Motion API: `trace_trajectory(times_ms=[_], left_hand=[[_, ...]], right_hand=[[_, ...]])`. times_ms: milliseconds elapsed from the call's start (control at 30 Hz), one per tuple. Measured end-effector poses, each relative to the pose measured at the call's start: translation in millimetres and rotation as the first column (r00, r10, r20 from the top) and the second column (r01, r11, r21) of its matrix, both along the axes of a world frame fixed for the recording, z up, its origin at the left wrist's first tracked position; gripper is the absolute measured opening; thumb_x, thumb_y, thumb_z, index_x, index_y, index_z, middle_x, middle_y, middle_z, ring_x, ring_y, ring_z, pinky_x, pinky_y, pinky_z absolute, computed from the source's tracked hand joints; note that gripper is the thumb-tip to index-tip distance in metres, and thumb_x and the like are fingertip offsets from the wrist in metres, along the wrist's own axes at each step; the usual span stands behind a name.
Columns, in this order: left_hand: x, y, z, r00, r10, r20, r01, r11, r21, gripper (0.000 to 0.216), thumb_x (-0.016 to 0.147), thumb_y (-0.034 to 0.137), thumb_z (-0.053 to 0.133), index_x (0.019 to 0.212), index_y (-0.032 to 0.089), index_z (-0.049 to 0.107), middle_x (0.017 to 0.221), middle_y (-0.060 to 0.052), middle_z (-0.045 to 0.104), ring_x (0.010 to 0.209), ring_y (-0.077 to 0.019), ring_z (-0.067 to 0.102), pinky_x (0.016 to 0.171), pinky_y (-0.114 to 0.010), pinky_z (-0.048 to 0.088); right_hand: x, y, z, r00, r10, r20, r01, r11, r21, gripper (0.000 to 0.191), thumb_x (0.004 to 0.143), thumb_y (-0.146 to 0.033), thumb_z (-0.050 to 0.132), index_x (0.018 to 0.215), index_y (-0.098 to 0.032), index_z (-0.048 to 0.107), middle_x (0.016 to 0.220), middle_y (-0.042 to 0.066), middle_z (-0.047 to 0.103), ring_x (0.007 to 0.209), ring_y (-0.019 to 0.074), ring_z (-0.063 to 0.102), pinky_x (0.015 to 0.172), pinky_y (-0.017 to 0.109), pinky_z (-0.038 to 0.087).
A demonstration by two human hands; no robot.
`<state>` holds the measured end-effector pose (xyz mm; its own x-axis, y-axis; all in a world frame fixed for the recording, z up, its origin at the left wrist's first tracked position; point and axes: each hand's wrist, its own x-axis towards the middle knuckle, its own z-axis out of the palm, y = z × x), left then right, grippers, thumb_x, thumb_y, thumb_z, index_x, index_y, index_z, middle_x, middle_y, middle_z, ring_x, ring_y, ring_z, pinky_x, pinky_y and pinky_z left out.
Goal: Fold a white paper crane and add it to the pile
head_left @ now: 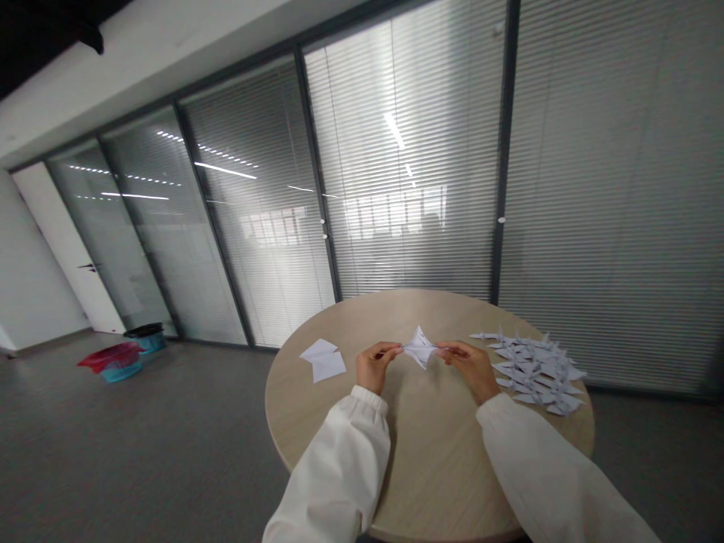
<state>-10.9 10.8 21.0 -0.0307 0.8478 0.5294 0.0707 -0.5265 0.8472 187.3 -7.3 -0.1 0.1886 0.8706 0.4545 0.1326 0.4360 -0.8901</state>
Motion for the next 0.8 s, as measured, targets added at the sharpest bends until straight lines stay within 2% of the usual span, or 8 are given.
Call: trace_trajectory(times_ms=[433,667,800], left_hand=[[-4.5,5.1,-5.8,0.996,0.076,-0.056,-0.073,0.996,0.05,0.022,0.063,0.037,0.063,0.075,0.019,0.07,0.077,-0.005,0.068,0.058,-0.0128,0.056,0.056,-0.025,0.048],[-2.6,6.7,-7.7,0.999,0.049,0.023,-0.049,0.999,0.023,0.022,0.062,0.036,0.064,0.072,0.017,0.07,0.084,-0.007,0.066,0.07,-0.0165,0.06,0.056,-0.026,0.051],[-2.1,5.8,-5.6,0.997,0.074,-0.007,-0.074,0.997,0.008,0.023,0.062,0.037,0.064,0.07,0.017,0.069,0.084,-0.007,0.065,0.067,-0.0152,0.059,0.056,-0.026,0.053]], right_hand=[[1.0,2.1,-1.1,1.0,-0.016,-0.022,0.016,1.0,-0.014,0.037,0.06,-0.044,0.066,0.082,-0.015,0.068,0.068,0.006,0.066,0.061,0.0176,0.058,0.059,0.029,0.046],[0.7,-1.4,2.4,0.999,-0.032,-0.013,0.032,0.999,-0.024,0.034,0.059,-0.046,0.066,0.075,-0.016,0.07,0.069,0.005,0.067,0.063,0.0181,0.058,0.058,0.028,0.045],[0.5,0.0,1.5,0.998,-0.059,0.012,0.059,0.997,-0.048,0.037,0.059,-0.048,0.066,0.075,-0.016,0.069,0.067,0.005,0.067,0.06,0.0172,0.057,0.056,0.027,0.044]])
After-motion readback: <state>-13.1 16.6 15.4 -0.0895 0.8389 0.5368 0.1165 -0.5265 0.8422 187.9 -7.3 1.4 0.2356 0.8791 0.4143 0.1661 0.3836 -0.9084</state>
